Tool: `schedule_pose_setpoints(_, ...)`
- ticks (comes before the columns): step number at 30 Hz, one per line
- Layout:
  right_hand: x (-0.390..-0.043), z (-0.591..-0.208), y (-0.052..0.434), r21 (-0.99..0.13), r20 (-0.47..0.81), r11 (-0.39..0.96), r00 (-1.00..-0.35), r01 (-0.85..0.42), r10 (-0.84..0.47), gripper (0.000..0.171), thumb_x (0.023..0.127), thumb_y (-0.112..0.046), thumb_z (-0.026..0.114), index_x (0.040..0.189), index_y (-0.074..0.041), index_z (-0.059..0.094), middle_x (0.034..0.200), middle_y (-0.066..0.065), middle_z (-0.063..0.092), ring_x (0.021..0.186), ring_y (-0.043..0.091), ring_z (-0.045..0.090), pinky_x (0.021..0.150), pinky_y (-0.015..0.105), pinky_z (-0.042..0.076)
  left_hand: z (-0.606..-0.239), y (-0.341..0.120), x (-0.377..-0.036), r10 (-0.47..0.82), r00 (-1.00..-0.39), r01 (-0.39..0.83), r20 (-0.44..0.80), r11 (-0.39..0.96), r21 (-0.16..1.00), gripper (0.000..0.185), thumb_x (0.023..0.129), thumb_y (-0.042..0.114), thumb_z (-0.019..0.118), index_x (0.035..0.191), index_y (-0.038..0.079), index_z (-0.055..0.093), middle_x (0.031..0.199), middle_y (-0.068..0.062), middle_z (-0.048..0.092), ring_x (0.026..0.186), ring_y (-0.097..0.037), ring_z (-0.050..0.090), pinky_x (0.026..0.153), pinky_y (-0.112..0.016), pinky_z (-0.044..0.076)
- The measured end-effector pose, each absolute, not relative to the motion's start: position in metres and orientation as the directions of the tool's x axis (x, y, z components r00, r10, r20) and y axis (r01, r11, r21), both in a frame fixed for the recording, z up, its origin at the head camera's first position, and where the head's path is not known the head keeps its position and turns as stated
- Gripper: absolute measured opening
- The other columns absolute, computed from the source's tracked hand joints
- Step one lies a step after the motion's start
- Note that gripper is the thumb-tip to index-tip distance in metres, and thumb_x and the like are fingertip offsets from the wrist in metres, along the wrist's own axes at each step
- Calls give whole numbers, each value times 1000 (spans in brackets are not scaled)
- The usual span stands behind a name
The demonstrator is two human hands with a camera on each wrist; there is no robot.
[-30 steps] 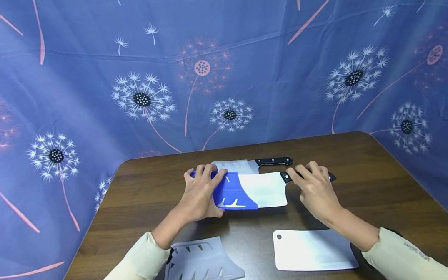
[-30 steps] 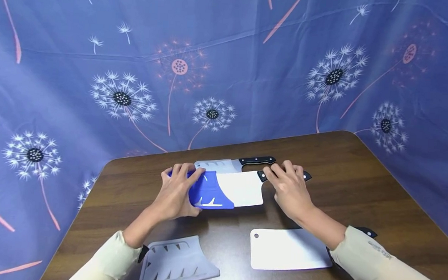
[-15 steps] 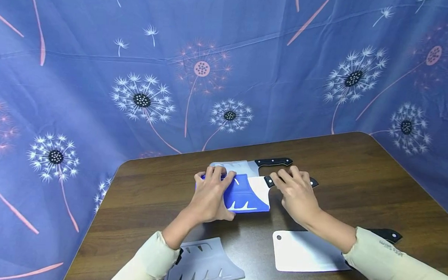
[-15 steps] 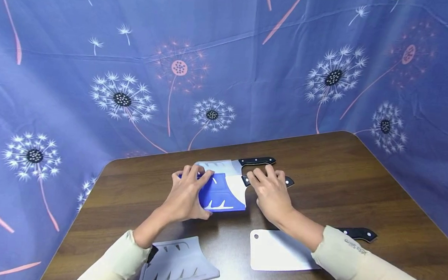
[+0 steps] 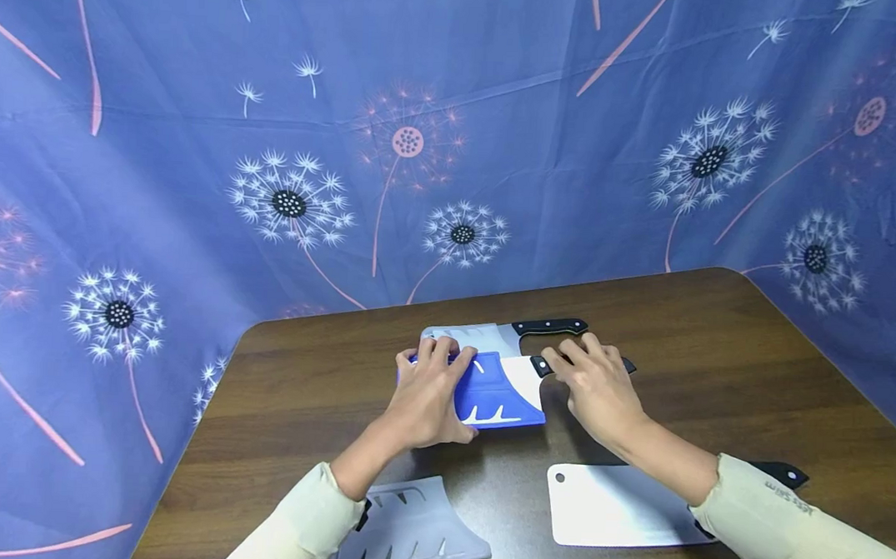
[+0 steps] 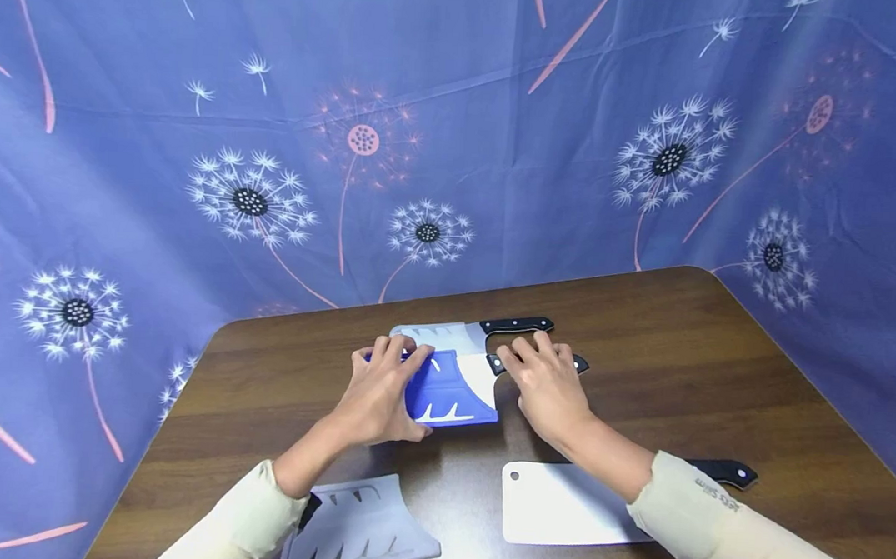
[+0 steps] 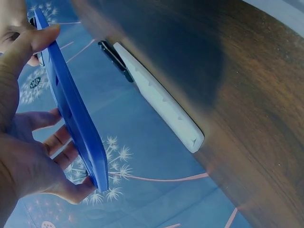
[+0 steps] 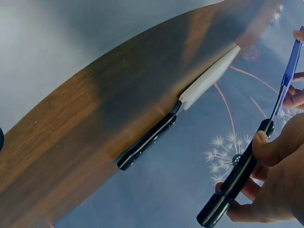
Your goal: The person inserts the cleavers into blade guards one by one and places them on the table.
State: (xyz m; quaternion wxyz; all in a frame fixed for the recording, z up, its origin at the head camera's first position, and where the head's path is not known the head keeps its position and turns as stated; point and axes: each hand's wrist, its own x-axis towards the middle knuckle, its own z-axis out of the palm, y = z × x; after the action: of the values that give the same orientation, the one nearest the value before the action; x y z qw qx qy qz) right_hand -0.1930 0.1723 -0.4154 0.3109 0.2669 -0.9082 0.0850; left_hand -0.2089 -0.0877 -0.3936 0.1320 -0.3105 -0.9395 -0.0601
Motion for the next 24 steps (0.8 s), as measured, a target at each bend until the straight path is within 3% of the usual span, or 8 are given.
schedule_pose_setpoints(13, -201, -425, 179, -27, 504, 831, -725, -556, -469, 50, 66, 14, 76, 111, -6, 67, 93, 8, 59, 87, 29, 51, 63, 45, 50, -405, -81, -212, 566, -803, 580, 184, 814, 26, 104, 49, 57, 86, 138, 14, 51, 122, -6, 48, 110, -26, 43, 86, -56, 38)
schedule_pose_setpoints(24, -206, -433, 180, -36, 408, 838, -774, -544, -484, 47, 66, 14, 74, 108, -6, 69, 92, 8, 61, 84, 27, 52, 61, 44, 52, -416, -75, -214, 554, -831, 556, 43, 829, 59, 106, 51, 60, 86, 140, 16, 50, 122, -5, 48, 110, -23, 42, 83, -52, 43)
